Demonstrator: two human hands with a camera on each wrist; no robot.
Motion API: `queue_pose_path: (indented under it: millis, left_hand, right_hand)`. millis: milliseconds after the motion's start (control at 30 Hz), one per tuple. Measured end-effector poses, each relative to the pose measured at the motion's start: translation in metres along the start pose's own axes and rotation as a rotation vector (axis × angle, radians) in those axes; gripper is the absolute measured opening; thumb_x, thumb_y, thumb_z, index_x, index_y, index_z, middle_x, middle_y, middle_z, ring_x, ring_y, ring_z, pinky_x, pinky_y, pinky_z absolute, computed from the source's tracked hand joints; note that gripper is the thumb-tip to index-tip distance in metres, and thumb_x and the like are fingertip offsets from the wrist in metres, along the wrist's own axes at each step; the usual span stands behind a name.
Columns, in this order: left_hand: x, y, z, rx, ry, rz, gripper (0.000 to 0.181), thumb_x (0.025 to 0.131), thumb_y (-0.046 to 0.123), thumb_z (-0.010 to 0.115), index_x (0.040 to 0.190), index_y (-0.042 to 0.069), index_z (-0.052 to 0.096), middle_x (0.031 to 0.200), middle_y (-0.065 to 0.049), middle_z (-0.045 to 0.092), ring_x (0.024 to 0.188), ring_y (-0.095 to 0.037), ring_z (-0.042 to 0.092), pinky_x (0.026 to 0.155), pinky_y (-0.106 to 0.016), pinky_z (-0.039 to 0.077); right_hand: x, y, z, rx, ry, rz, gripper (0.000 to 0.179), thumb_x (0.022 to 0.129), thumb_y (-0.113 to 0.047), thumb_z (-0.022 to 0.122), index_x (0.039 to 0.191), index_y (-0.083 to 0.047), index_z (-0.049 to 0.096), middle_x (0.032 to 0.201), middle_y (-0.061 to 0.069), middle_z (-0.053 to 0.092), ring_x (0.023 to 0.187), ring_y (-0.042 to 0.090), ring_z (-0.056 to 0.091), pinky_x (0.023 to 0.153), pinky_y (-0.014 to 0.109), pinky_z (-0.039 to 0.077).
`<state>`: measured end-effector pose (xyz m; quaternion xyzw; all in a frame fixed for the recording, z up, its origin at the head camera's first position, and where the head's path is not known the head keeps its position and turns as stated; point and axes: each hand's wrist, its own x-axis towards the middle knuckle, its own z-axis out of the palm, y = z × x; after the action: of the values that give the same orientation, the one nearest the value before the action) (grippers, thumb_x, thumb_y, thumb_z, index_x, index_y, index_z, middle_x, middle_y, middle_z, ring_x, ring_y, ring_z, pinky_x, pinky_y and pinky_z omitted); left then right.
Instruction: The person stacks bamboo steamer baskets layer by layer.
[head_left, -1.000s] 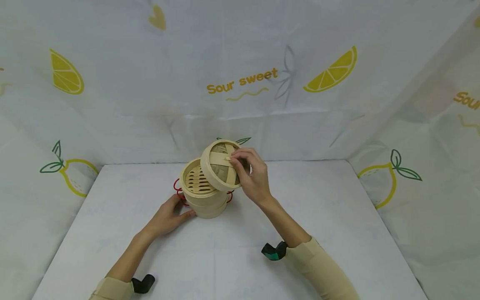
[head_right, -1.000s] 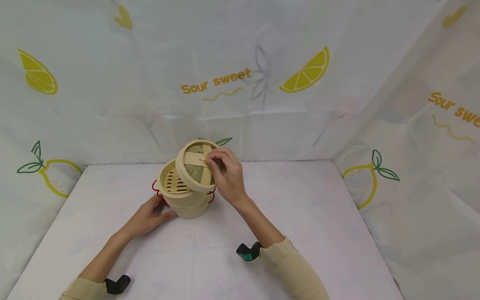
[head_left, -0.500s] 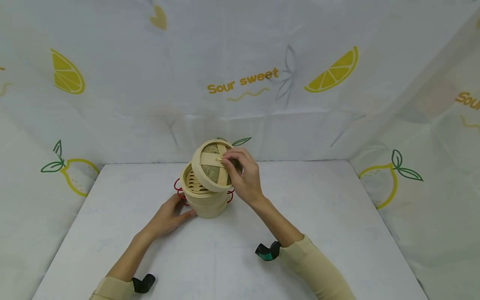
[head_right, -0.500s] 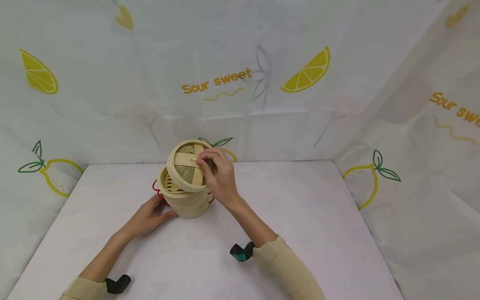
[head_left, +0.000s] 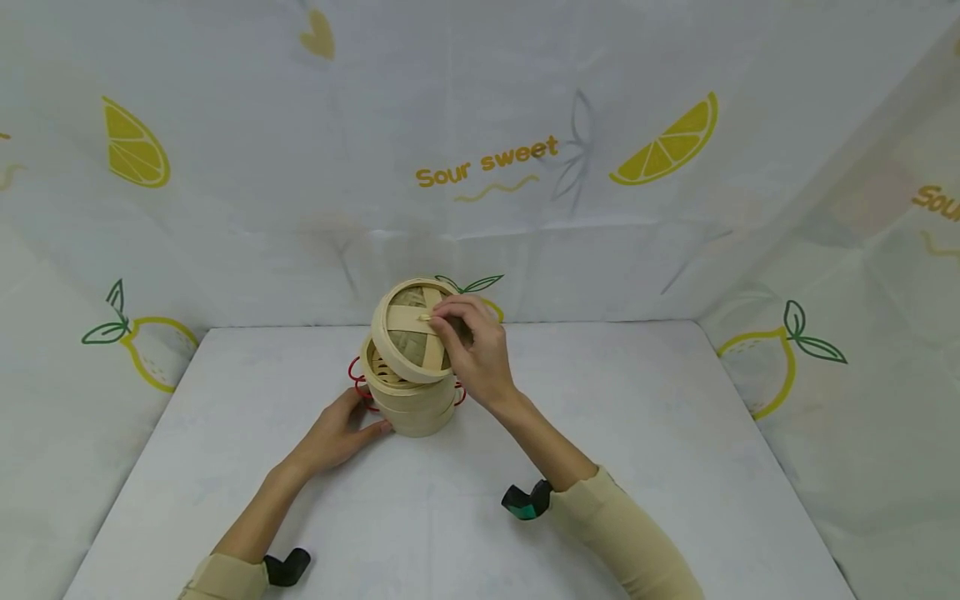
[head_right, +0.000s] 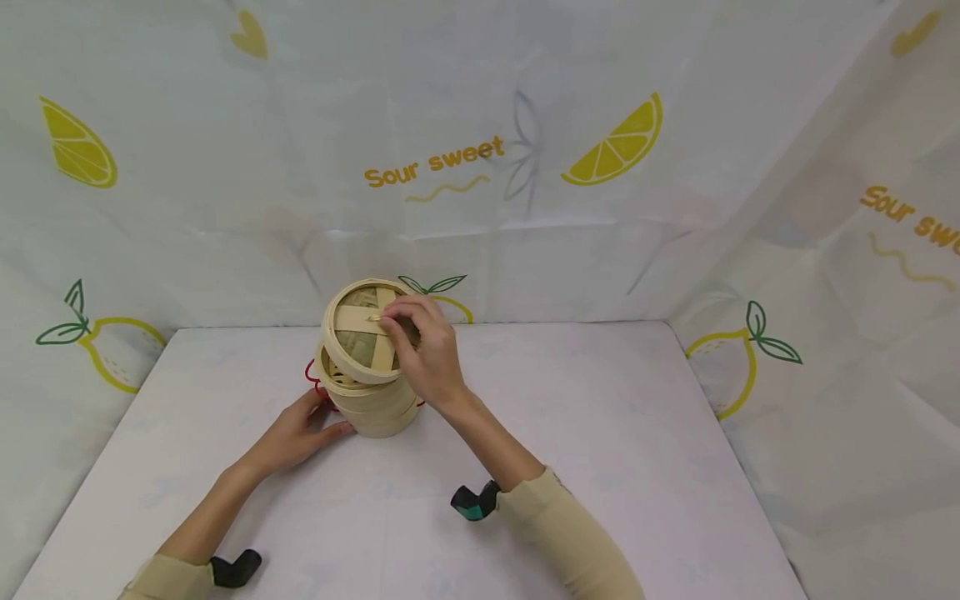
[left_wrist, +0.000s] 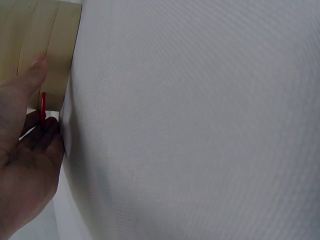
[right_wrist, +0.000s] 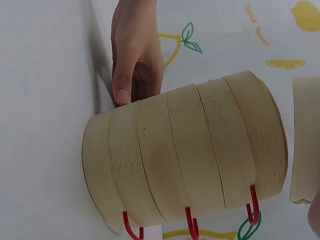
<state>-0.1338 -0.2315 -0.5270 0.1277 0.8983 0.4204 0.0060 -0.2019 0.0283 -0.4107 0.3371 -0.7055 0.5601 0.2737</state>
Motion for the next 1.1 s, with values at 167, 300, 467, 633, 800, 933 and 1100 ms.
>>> queue_pose_path:
  millis: [167, 300, 467, 633, 800, 933, 1100]
  left_hand:
    - [-0.001, 0.000, 0.000, -0.006, 0.000, 0.000, 0.060, 0.097, 0.025, 0.084, 0.146, 0.003, 0.059, 0.134, -0.012, 0.070, 0.136, -0.034, 0.064, 0.120, -0.059, 0.050]
    - [-0.001, 0.000, 0.000, -0.021, -0.005, -0.004, 0.061, 0.097, 0.024, 0.084, 0.148, 0.002, 0.058, 0.135, -0.013, 0.069, 0.137, -0.035, 0.063, 0.120, -0.058, 0.050]
    - [-0.002, 0.001, 0.000, -0.026, -0.009, -0.011, 0.062, 0.097, 0.025, 0.084, 0.148, 0.002, 0.057, 0.136, -0.014, 0.068, 0.138, -0.034, 0.063, 0.121, -0.058, 0.050]
    - [-0.003, 0.003, 0.000, -0.013, 0.001, 0.007, 0.061, 0.098, 0.026, 0.084, 0.148, 0.002, 0.058, 0.135, -0.017, 0.069, 0.134, -0.029, 0.065, 0.119, -0.060, 0.051]
    - [-0.003, 0.004, -0.001, -0.010, 0.006, 0.012, 0.060, 0.098, 0.026, 0.083, 0.147, 0.003, 0.059, 0.134, -0.014, 0.070, 0.133, -0.030, 0.065, 0.118, -0.060, 0.052]
    - [-0.003, 0.004, -0.001, -0.011, 0.006, 0.007, 0.061, 0.098, 0.026, 0.083, 0.148, 0.002, 0.058, 0.135, -0.014, 0.069, 0.134, -0.034, 0.065, 0.119, -0.060, 0.051]
    - [-0.003, 0.003, -0.001, -0.011, -0.003, -0.003, 0.063, 0.098, 0.026, 0.083, 0.150, 0.003, 0.056, 0.139, -0.014, 0.068, 0.138, -0.036, 0.063, 0.120, -0.060, 0.049]
  right_hand:
    - [0.000, 0.000, 0.004, 0.005, -0.017, -0.015, 0.008, 0.098, 0.004, 0.075, 0.105, 0.007, 0.072, 0.114, 0.021, 0.072, 0.114, 0.035, 0.070, 0.105, 0.031, 0.062]
    - [-0.001, -0.001, 0.007, 0.006, -0.034, -0.017, 0.008, 0.099, 0.003, 0.075, 0.105, 0.007, 0.072, 0.113, 0.021, 0.072, 0.112, 0.035, 0.071, 0.102, 0.030, 0.063]
    - [-0.001, -0.003, 0.011, -0.025, -0.053, -0.020, 0.009, 0.099, 0.001, 0.075, 0.106, 0.006, 0.073, 0.113, 0.019, 0.072, 0.112, 0.033, 0.070, 0.100, 0.032, 0.063]
    - [-0.001, -0.005, 0.013, -0.062, -0.062, -0.030, 0.009, 0.100, -0.001, 0.075, 0.106, 0.006, 0.072, 0.113, 0.019, 0.071, 0.111, 0.032, 0.070, 0.099, 0.033, 0.064]
    - [-0.001, -0.005, 0.015, -0.090, -0.073, -0.037, 0.009, 0.101, -0.002, 0.075, 0.105, 0.005, 0.073, 0.112, 0.018, 0.072, 0.111, 0.031, 0.069, 0.100, 0.034, 0.063]
    - [-0.001, -0.005, 0.018, -0.095, -0.086, -0.034, 0.009, 0.101, -0.003, 0.074, 0.106, 0.005, 0.073, 0.112, 0.017, 0.071, 0.111, 0.031, 0.069, 0.099, 0.034, 0.063]
    - [0.000, -0.006, 0.020, -0.114, -0.112, -0.022, 0.008, 0.102, -0.005, 0.073, 0.105, 0.003, 0.073, 0.112, 0.016, 0.071, 0.112, 0.030, 0.068, 0.101, 0.035, 0.062]
